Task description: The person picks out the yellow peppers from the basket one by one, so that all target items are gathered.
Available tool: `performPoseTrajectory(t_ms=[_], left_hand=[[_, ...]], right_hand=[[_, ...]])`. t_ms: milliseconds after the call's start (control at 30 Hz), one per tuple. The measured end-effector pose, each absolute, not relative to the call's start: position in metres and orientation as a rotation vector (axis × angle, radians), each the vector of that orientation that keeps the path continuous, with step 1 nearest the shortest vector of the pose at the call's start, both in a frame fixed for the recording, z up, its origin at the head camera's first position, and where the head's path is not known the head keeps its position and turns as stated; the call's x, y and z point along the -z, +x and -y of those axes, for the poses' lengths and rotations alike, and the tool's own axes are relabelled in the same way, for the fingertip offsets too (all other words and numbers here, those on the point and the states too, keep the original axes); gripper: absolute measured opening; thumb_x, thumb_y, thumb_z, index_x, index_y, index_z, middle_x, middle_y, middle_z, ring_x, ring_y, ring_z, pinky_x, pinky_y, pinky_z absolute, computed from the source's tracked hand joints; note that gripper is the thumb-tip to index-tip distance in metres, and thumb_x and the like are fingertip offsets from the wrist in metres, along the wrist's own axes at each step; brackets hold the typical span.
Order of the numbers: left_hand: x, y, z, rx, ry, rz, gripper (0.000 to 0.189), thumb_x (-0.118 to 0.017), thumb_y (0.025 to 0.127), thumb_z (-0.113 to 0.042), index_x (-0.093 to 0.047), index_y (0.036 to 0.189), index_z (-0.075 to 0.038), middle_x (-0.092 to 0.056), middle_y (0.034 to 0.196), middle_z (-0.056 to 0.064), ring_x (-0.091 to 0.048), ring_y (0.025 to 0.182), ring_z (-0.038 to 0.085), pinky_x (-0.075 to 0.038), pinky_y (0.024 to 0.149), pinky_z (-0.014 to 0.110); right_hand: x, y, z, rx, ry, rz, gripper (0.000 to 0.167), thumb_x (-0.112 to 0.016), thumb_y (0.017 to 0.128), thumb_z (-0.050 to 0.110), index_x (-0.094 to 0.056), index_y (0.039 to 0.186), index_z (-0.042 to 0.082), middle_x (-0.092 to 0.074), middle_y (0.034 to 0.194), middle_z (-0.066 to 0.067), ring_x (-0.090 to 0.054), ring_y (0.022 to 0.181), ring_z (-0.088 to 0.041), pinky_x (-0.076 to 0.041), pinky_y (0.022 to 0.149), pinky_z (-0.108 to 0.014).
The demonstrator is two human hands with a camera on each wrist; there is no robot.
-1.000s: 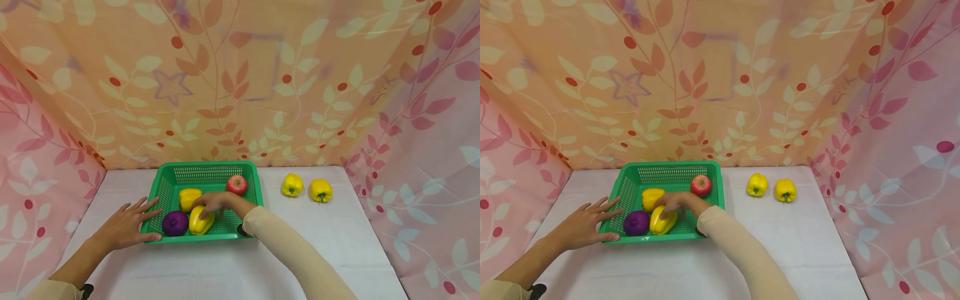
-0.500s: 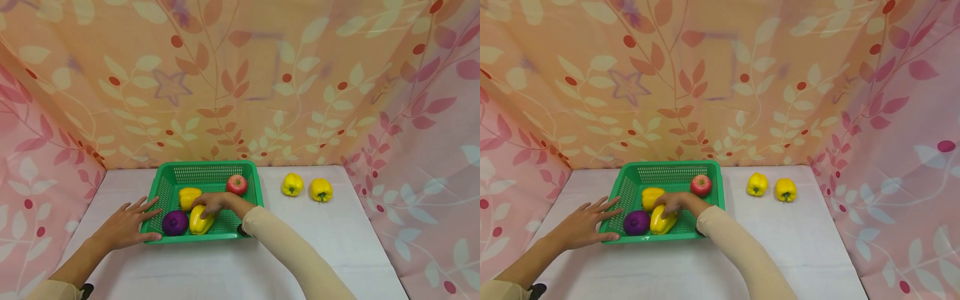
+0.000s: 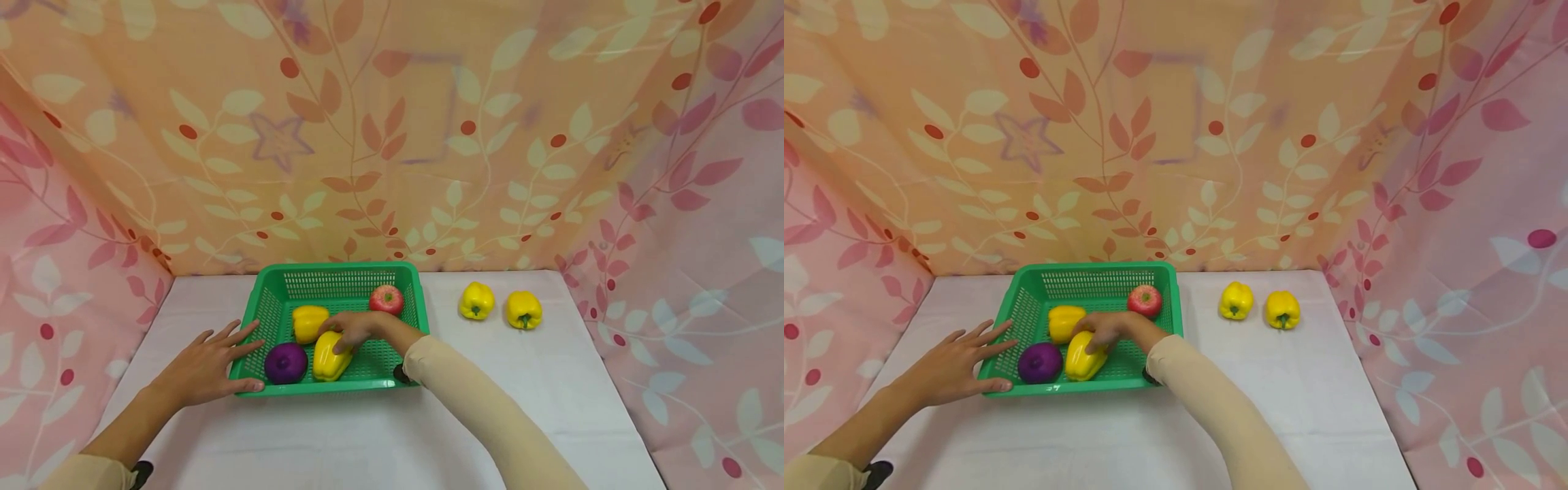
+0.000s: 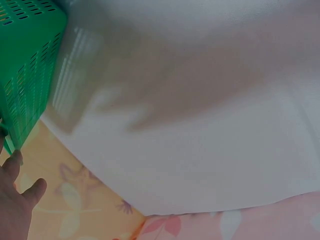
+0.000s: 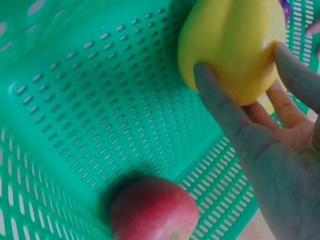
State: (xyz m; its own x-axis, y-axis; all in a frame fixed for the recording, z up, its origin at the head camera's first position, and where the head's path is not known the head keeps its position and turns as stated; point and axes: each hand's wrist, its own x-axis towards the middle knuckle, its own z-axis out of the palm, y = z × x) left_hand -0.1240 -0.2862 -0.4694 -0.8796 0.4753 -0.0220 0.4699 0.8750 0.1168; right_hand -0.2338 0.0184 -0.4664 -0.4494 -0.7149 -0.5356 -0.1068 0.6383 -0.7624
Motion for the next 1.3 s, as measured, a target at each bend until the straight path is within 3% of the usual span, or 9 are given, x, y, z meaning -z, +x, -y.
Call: performPoseTrajectory(t_ms=[300, 533, 800, 967, 1300], left_hand=[[0.471, -0.123, 0.286, -0.183, 0.75, -3.0, 0.08, -0.06, 0.079, -0.077, -0.065, 0.134, -0.019, -0.044, 0.153, 0.014, -0.038, 0.137, 0.049, -0.032, 0.101, 0.074], [0.473, -0.123, 0.287, -0.188, 0.743, -2.999, 0.081, -0.059, 0.08, -0.077, -0.064, 0.135, -0.018, -0.043, 0.154, 0.014, -0.037, 0.138, 0.049, -0.032, 0.102, 0.074], [0.474, -0.124, 0.288, -0.18, 0.729, -2.988, 0.081, -0.059, 0.079, -0.077, -0.064, 0.136, -0.019, -0.043, 0.154, 0.013, -0.037, 0.138, 0.049, -0.031, 0.102, 0.075], [0.474, -0.123, 0.287, -0.193, 0.726, -2.99, 0.082, -0.059, 0.08, -0.078, -0.064, 0.136, -0.018, -0.042, 0.154, 0.014, -0.037, 0.138, 0.049, -0.031, 0.102, 0.075], [0.476, -0.122, 0.289, -0.189, 0.726, -2.998, 0.081, -0.059, 0.08, -0.077, -0.064, 0.135, -0.019, -0.042, 0.154, 0.013, -0.036, 0.139, 0.049, -0.031, 0.103, 0.074]], right_hand=[[0.457, -0.236, -0.03, 0.919, -0.633, -1.936, 0.052, -0.065, 0.094, 0.001, -0.051, 0.143, 0.009, -0.038, 0.153, -0.022, -0.05, 0.127, -0.03, -0.056, 0.092, -0.044], [0.442, -0.235, -0.043, 0.957, -0.72, -1.931, 0.054, -0.064, 0.094, -0.002, -0.049, 0.145, 0.007, -0.042, 0.15, -0.019, -0.053, 0.119, -0.026, -0.056, 0.092, -0.042], [0.42, -0.234, -0.077, 0.963, -0.889, -2.019, 0.054, -0.063, 0.096, 0.002, -0.047, 0.146, 0.009, -0.054, 0.137, -0.006, -0.054, 0.112, -0.018, -0.051, 0.092, -0.027], [0.408, -0.235, -0.1, 0.971, -0.927, -2.056, 0.052, -0.062, 0.096, 0.001, -0.047, 0.146, 0.008, -0.058, 0.13, -0.004, -0.055, 0.11, -0.018, -0.047, 0.097, -0.03], [0.399, -0.231, -0.167, 1.096, -0.995, -2.06, 0.055, -0.062, 0.097, 0.005, -0.043, 0.148, 0.007, -0.053, 0.14, -0.011, -0.053, 0.119, -0.025, -0.042, 0.108, -0.044]])
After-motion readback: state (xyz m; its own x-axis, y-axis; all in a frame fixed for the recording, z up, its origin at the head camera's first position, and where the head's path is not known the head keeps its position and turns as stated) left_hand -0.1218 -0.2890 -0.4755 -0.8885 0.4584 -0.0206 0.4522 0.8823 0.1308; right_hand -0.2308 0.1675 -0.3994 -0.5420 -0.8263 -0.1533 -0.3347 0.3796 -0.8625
